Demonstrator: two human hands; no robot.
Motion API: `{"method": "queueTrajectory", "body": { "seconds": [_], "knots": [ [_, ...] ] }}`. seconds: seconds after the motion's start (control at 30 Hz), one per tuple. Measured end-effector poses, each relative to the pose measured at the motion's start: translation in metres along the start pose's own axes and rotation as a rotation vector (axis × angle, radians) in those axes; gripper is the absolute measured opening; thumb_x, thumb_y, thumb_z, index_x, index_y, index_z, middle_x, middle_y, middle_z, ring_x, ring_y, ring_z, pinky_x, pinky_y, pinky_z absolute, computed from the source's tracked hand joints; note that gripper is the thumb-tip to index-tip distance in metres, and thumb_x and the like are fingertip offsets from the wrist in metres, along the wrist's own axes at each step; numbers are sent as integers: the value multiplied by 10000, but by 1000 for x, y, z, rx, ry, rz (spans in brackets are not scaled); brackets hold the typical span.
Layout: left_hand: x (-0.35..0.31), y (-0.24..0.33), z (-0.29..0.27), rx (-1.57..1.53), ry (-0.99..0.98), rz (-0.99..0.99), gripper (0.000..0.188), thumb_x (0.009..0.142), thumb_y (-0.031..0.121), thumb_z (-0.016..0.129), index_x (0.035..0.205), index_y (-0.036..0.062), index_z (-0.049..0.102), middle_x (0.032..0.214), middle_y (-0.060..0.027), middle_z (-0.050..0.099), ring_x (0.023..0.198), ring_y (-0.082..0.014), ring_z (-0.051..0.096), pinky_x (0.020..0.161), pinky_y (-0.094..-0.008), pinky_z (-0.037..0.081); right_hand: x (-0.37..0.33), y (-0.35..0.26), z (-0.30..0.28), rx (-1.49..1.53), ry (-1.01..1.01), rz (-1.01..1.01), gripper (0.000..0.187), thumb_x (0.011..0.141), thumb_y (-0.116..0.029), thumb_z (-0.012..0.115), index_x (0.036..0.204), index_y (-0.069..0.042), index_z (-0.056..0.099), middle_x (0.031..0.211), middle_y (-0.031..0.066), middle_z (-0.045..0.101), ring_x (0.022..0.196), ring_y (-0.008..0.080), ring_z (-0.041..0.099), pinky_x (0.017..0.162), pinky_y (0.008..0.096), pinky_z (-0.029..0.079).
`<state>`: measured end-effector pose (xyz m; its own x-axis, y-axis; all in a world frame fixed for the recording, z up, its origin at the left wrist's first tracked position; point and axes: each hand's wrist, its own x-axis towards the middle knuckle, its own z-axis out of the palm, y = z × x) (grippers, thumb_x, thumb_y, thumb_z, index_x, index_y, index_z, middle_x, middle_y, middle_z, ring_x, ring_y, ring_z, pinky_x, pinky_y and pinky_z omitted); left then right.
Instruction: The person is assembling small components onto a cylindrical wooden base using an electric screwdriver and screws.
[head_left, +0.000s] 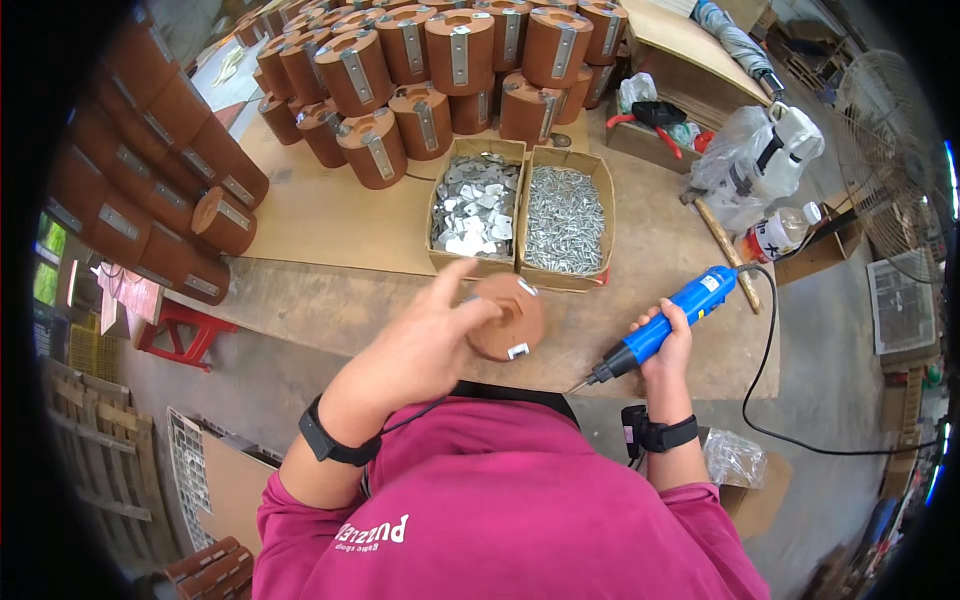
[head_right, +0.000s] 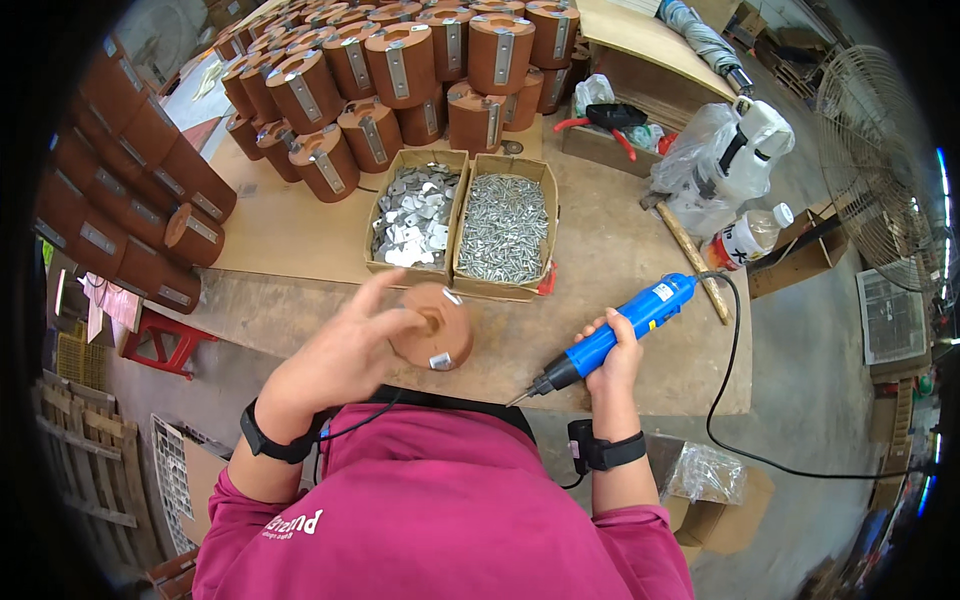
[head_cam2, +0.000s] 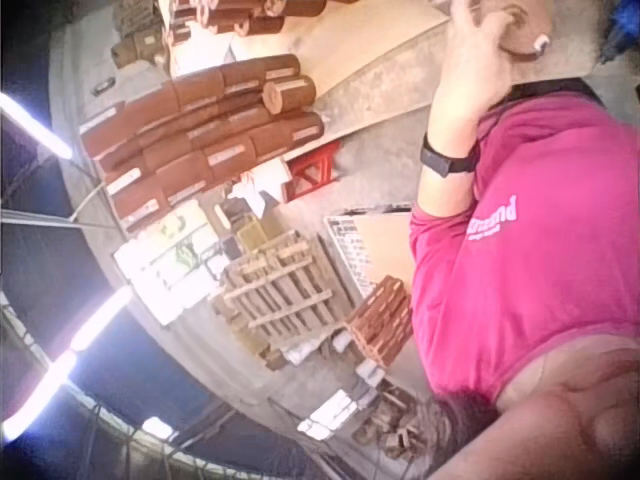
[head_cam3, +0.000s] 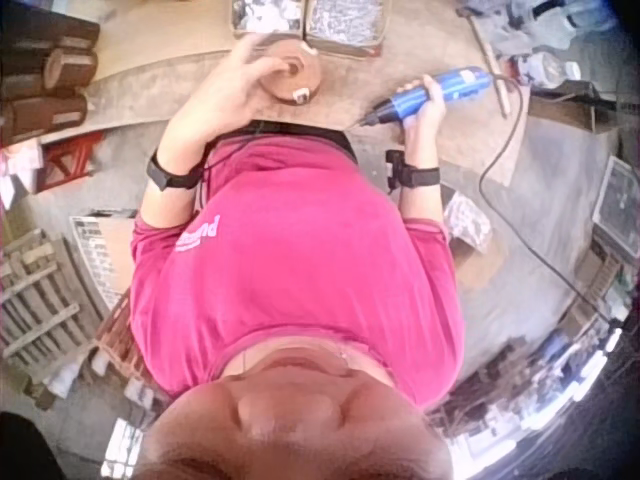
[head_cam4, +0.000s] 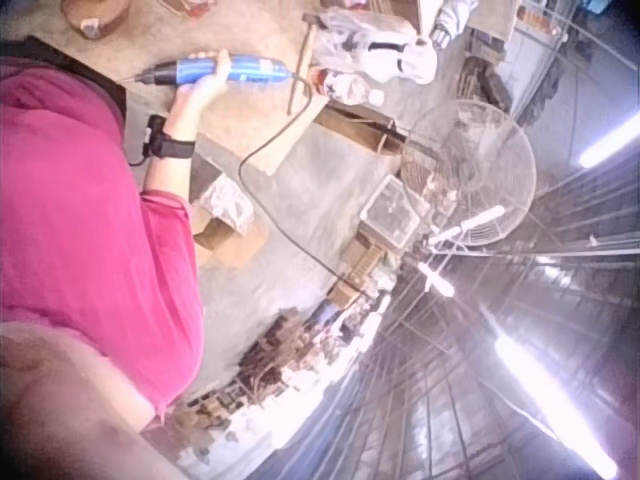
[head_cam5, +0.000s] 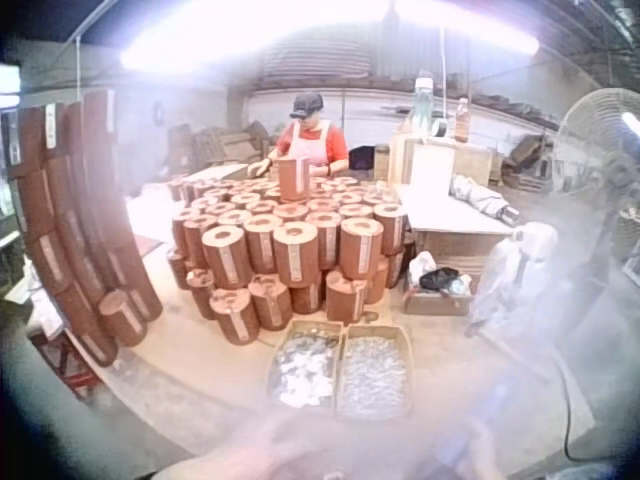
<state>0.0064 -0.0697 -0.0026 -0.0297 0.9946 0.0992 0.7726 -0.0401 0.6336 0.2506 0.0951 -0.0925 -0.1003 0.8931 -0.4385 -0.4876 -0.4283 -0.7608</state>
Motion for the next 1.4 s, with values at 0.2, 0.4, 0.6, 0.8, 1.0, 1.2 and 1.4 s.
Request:
{"method": "queueTrajectory", "body": {
  "seconds": [0.2, 0.4, 0.6, 0.8, 1.0, 1.2, 1.4],
  "knots": [
    [11, 12, 31, -177, 131, -44, 396, 567, 109, 726, 887, 63, 497, 1226, -204, 324, 1041, -375, 449, 832, -384, 410, 2, 2, 0, -35, -17, -5, 189, 725, -153, 572, 836, -46, 463, 664, 65, 490, 569, 179, 505, 527, 333, 452],
    [20, 6, 36, -302, 76, 69, 373, 566, 94, 735, 853, 69, 498, 1208, -190, 342, 1057, -355, 437, 842, -366, 400, -1, 1, 0, -39, -5, 10, 182, 733, -161, 568, 847, -64, 464, 662, 50, 485, 571, 171, 501, 529, 325, 447],
    [34, 5, 12, -476, 53, 6, 418, 631, 92, 690, 969, 62, 445, 1147, -171, 379, 918, -292, 517, 729, -334, 449, -1, 0, -1, -34, 7, 11, 189, 734, -162, 567, 858, -60, 468, 661, 50, 486, 569, 168, 502, 523, 324, 446],
    [87, -61, -11, 33, 217, -131, 188, 701, 50, 592, 887, 51, 560, 819, -88, 579, 670, -213, 576, 620, -318, 457, -1, 0, 0, -29, -10, 16, 185, 742, -157, 560, 866, -59, 464, 663, 50, 489, 571, 166, 501, 528, 322, 448],
    [99, -73, -3, 456, 74, -187, 150, 664, 137, 632, 782, 75, 564, 765, -77, 567, 796, -266, 545, 666, -364, 427, -3, 1, 1, -27, -8, -2, 191, 736, -151, 566, 856, -40, 467, 660, 63, 496, 568, 174, 506, 526, 326, 452],
    [100, -72, -5, 324, 162, -244, 144, 660, 97, 636, 765, 65, 543, 753, -72, 569, 742, -253, 550, 640, -344, 427, -2, 1, 1, -13, -5, -7, 198, 727, -143, 573, 843, -18, 473, 656, 75, 499, 565, 183, 513, 519, 332, 456],
    [71, -27, -5, -181, 301, -6, 160, 667, 10, 608, 820, 44, 573, 731, -86, 574, 713, -250, 546, 634, -296, 434, -1, 2, -1, -17, -17, -8, 187, 735, -150, 571, 844, -42, 464, 658, 66, 496, 570, 177, 507, 528, 328, 452]
  ]
}}
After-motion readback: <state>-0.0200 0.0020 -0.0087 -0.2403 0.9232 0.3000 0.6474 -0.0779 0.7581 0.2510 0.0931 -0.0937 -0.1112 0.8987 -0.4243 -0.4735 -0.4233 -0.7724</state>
